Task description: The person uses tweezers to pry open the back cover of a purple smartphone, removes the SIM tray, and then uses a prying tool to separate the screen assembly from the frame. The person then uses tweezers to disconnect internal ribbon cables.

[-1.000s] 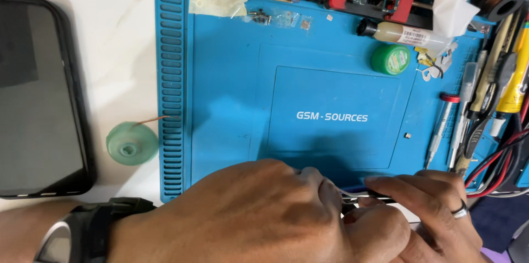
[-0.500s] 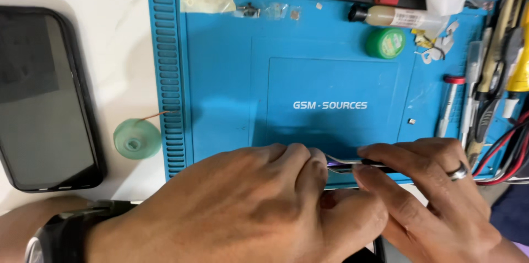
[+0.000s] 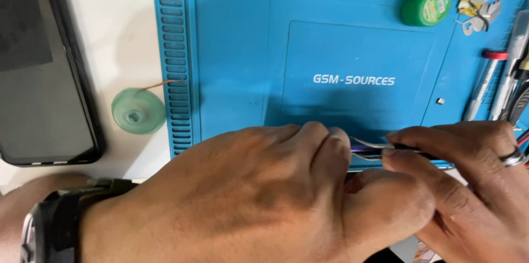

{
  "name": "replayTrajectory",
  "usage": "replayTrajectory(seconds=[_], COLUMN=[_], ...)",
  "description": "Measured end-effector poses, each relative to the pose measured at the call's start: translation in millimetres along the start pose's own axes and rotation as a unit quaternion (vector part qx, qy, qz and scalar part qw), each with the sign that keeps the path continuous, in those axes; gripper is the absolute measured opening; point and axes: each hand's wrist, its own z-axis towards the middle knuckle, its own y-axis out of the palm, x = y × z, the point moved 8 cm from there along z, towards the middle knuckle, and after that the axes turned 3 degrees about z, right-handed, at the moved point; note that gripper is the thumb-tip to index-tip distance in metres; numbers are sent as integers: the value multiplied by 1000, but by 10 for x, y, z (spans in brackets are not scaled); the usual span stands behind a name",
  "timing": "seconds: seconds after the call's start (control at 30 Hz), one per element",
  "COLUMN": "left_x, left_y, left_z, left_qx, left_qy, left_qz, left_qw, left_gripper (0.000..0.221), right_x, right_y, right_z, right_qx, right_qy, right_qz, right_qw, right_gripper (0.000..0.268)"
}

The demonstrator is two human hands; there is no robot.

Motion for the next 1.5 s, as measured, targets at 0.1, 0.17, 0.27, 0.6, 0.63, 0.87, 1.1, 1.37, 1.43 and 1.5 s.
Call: replayTrajectory(seconds=[0.1,0.17,0.27,0.6,0.63,0.87,1.1,1.37,1.43,1.5], left_x=[-19,-1,-5,-23,-19,-53,-106,-131,-132,-141], left_y=[21,36,39,2,0,-16,-47,-55,-51,-49], left_z=[-57,-75,-90,-70,-69,-77,-43,-74,-54,-51], left_qx=[0,1,3,6,6,8,8,5,4,3], left_qy=[-4,-5,-5,-4,-4,-7,-8,-12,-13,-14], left_qz=[-11,-15,-20,-32,-32,-42,-50,-61,-64,-69], left_qw=[1000,1000,1000,999,999,999,999,998,998,998], left_gripper=[29,29,29,27,27,25,24,23,23,22], right_x=[3,-10,-43,-150,-184,-43,267,168,126,51], right_y=[6,16,20,2,1,100,185,190,193,118], right_z=[53,72,79,54,52,-165,-384,-354,-295,-183], right_qx=[9,14,22,35,35,32,31,2,-4,40], right_qy=[49,53,55,8,8,107,235,106,73,65], right_qz=[29,33,32,-23,-24,-15,50,34,29,33], right_qw=[998,998,998,999,999,994,970,994,997,997], right_gripper=[36,31,27,39,39,17,36,33,36,39])
